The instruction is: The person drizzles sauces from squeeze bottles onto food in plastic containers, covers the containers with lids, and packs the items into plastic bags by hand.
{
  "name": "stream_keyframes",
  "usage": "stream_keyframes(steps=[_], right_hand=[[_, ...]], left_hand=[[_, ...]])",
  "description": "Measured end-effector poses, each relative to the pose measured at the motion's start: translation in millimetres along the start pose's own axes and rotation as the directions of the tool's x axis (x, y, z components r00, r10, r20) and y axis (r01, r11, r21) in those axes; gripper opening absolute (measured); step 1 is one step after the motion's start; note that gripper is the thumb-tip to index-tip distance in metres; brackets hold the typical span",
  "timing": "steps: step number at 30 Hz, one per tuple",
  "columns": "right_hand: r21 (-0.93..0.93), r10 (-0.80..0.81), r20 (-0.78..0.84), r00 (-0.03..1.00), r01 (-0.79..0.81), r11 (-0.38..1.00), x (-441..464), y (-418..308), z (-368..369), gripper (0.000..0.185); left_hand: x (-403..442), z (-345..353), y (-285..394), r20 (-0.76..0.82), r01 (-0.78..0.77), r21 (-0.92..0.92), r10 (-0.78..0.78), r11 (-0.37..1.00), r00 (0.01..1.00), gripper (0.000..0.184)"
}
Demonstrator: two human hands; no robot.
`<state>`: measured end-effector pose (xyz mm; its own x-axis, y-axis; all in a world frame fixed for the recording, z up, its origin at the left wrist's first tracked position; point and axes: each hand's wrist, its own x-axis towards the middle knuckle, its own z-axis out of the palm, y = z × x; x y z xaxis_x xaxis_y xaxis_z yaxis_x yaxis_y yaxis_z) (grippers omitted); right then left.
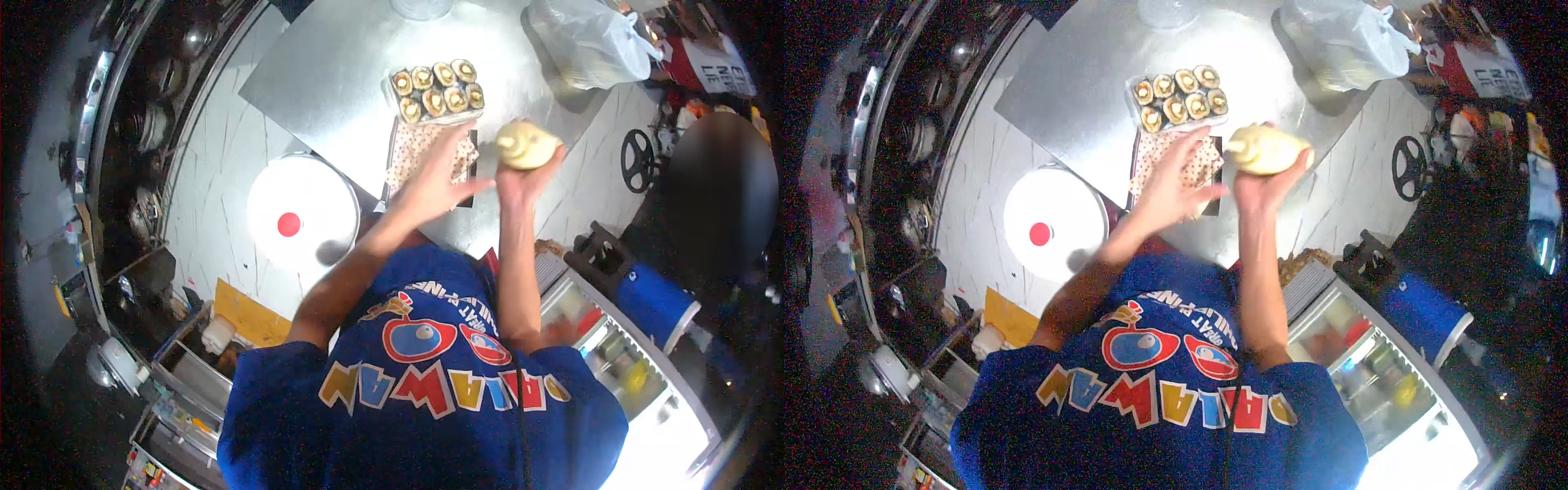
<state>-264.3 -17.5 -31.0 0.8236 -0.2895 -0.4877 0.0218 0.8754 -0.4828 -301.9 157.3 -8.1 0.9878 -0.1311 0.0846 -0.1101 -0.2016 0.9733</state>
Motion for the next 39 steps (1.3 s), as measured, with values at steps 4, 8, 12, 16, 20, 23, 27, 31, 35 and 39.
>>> stream_keyframes(steps=[4,8,12,16,20,23,27,31,35,39], right_hand=[[-0.039,0.276,0.017,0.961,-0.275,0.961,-61.6,23.8,-29.1,0.076],[-0.136,0.461,0.013,0.888,-0.455,0.88,-104.3,20.5,3.6,0.077],[-0.905,0.538,-0.078,0.839,-0.287,0.315,-99.9,-21.3,-58.8,0.066],[-0.762,-0.142,0.576,0.805,0.592,0.26,-118.3,-25.6,-47.7,0.072],[-0.82,-0.045,0.417,0.908,0.398,0.412,-86.5,-14.8,-71.8,0.089],[-0.744,-0.112,0.467,0.877,0.458,0.486,-86.9,-12.0,-60.7,0.082],[-0.793,0.01,0.522,0.853,0.481,0.374,-85.2,-21.3,-52.6,0.081],[-0.79,0.255,0.61,0.75,0.598,0.132,-88.5,-76.6,-9.6,0.076],[-0.732,0.036,0.595,0.803,0.522,0.439,-101.7,-93.4,9.4,0.048],[-0.734,-0.137,0.472,0.871,0.474,0.486,-90.0,-92.0,23.1,0.018]], left_hand=[[-3.8,26.5,10.1,0.076,-0.05,-0.124,0.06,0.991,0.995,0.086],[9.3,5.7,22.6,0.109,-0.045,-0.23,0.071,0.972,0.992,0.061],[31.7,-15.5,57.7,0.187,-0.033,-0.139,0.059,0.99,0.981,0.052],[46.3,-18.2,91.0,0.314,-0.079,0.066,0.054,0.995,0.948,0.054],[46.7,3.4,90.0,0.455,-0.16,0.016,0.136,0.987,0.88,0.079],[45.1,10.2,72.9,0.483,-0.331,0.0,0.289,0.944,0.826,0.11],[39.9,10.0,49.6,0.515,-0.077,-0.215,0.18,0.973,0.838,0.096],[25.0,1.4,38.5,0.448,0.091,-0.193,0.005,0.977,0.894,0.07],[13.3,8.6,42.1,0.396,0.137,-0.266,-0.021,0.954,0.918,0.067],[12.2,22.0,42.3,0.386,0.119,-0.232,-0.021,0.965,0.922,0.067]])
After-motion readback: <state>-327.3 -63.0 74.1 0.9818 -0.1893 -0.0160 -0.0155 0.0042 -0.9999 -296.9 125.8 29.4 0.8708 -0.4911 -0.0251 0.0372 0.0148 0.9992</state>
